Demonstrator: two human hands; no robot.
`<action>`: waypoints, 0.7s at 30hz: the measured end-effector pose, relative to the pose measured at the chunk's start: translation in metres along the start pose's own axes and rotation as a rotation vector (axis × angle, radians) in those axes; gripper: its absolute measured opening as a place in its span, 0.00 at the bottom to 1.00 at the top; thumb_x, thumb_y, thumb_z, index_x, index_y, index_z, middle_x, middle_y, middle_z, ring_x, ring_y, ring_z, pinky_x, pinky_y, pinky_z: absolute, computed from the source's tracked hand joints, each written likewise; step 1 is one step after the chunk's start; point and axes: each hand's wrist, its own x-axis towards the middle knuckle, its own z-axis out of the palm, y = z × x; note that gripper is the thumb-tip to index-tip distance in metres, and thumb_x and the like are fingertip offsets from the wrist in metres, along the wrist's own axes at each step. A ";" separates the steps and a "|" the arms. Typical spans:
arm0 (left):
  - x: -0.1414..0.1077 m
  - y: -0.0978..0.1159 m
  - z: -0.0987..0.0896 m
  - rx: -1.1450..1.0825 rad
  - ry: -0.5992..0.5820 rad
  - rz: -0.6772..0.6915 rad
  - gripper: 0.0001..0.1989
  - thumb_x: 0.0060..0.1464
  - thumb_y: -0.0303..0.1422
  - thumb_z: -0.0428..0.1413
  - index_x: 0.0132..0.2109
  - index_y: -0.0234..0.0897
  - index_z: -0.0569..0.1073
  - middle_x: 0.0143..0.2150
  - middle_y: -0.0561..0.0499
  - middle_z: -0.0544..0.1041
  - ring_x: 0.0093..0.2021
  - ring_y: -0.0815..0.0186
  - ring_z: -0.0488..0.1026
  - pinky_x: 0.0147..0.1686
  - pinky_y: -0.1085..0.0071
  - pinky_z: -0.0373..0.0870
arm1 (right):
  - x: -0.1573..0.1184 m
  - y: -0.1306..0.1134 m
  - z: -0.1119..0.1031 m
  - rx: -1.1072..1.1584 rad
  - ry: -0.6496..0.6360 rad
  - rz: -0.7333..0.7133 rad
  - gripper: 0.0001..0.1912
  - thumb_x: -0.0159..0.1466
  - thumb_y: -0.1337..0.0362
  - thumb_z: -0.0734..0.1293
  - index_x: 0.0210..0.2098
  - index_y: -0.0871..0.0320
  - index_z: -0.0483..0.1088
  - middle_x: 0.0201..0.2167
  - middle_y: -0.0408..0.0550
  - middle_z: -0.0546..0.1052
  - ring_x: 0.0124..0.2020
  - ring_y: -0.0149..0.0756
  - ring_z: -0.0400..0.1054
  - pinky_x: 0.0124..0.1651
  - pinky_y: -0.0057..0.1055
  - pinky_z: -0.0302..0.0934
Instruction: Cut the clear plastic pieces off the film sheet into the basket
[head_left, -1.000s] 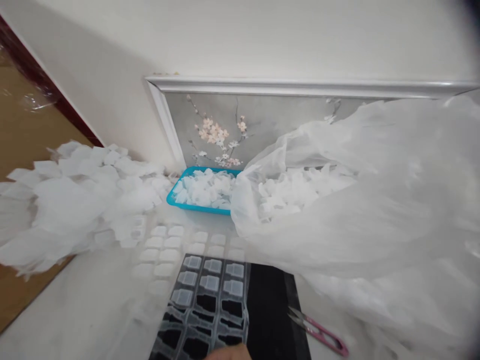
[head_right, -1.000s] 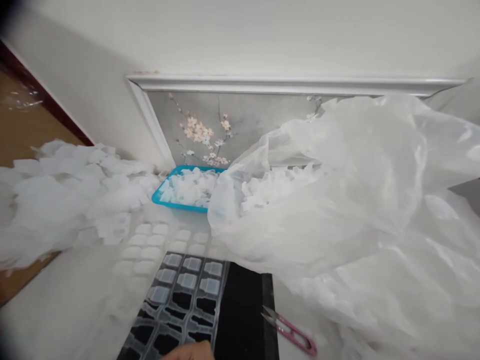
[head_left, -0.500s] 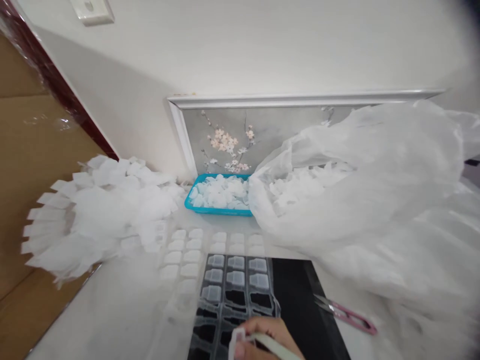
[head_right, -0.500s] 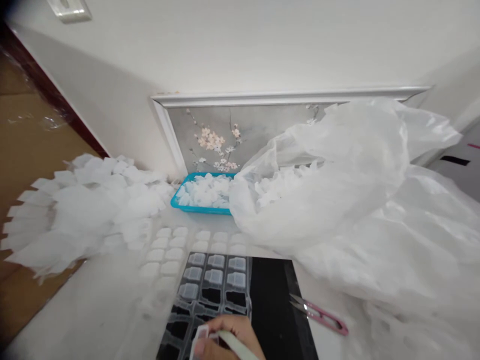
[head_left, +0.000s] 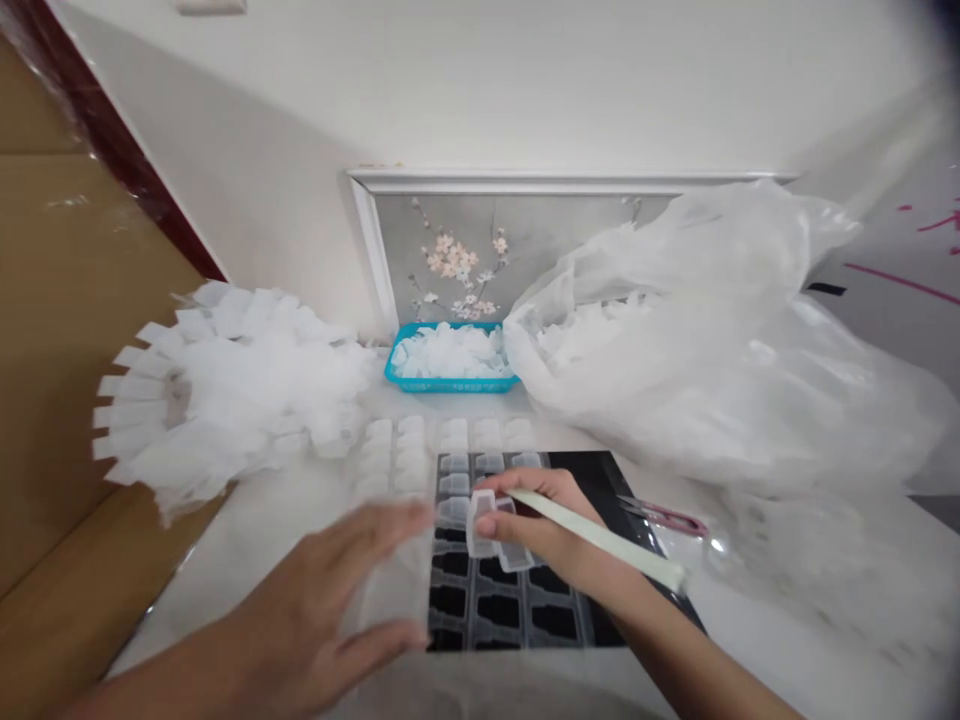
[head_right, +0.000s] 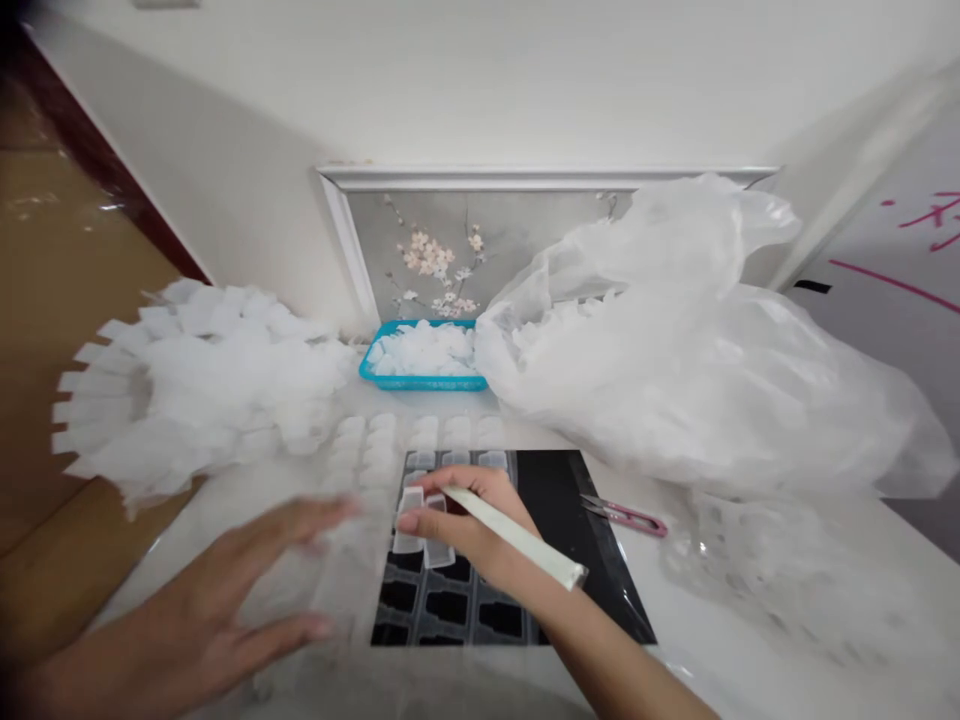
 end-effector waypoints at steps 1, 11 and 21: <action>0.010 -0.003 0.005 0.005 0.008 0.011 0.36 0.56 0.49 0.58 0.66 0.42 0.58 0.58 0.43 0.72 0.54 0.57 0.72 0.49 0.62 0.76 | -0.001 -0.006 0.003 0.014 -0.014 -0.026 0.14 0.47 0.57 0.79 0.31 0.56 0.81 0.24 0.43 0.76 0.25 0.31 0.64 0.27 0.27 0.57; 0.070 -0.005 0.038 -0.121 0.239 0.183 0.39 0.55 0.43 0.62 0.67 0.39 0.56 0.53 0.44 0.77 0.56 0.58 0.72 0.53 0.60 0.72 | 0.008 -0.026 -0.003 0.121 -0.005 -0.171 0.12 0.46 0.60 0.80 0.24 0.57 0.75 0.19 0.39 0.69 0.21 0.27 0.57 0.24 0.27 0.51; 0.085 -0.011 0.041 -0.148 0.210 0.259 0.32 0.50 0.41 0.66 0.59 0.36 0.67 0.51 0.42 0.78 0.55 0.56 0.73 0.53 0.57 0.73 | 0.002 -0.023 -0.013 0.110 0.113 -0.199 0.20 0.43 0.63 0.81 0.29 0.54 0.68 0.23 0.37 0.68 0.24 0.28 0.57 0.26 0.27 0.53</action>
